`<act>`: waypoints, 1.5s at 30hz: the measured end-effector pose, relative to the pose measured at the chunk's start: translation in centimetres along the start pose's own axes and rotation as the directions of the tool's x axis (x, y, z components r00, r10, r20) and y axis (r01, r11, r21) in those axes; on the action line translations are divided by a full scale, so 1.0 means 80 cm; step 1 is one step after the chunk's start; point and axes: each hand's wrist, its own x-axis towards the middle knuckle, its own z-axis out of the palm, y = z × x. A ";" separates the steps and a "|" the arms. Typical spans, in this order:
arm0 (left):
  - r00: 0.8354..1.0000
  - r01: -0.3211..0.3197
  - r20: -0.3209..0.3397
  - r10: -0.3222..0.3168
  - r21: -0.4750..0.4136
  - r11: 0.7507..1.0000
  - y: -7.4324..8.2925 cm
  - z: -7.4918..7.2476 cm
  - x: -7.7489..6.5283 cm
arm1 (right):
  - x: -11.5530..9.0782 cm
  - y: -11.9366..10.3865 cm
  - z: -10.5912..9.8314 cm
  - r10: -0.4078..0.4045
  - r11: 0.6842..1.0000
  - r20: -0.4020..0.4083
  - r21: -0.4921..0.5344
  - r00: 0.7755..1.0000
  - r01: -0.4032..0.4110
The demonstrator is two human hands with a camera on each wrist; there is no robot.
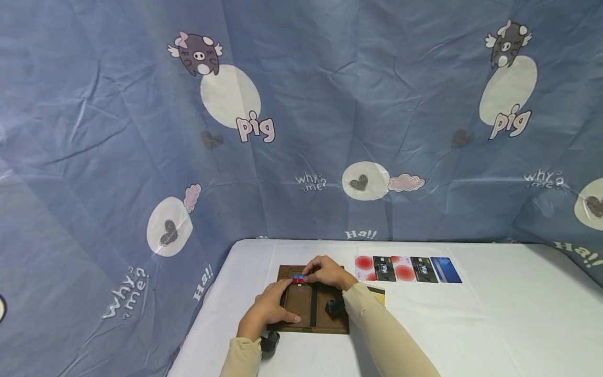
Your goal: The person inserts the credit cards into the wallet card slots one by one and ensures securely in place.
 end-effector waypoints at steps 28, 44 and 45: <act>1.000 0.004 0.003 -0.004 0.023 1.000 0.000 0.002 0.002 | 0.001 0.003 0.003 -0.032 0.999 -0.011 0.017 0.999 0.032; 1.000 0.025 0.003 -0.025 0.035 0.999 0.000 -0.001 0.004 | 0.001 -0.004 0.002 -0.004 0.998 -0.006 -0.066 1.000 0.003; 1.000 0.027 0.000 -0.027 0.035 0.999 0.000 -0.001 0.004 | 0.002 -0.004 0.002 0.000 0.998 -0.004 -0.069 1.000 0.000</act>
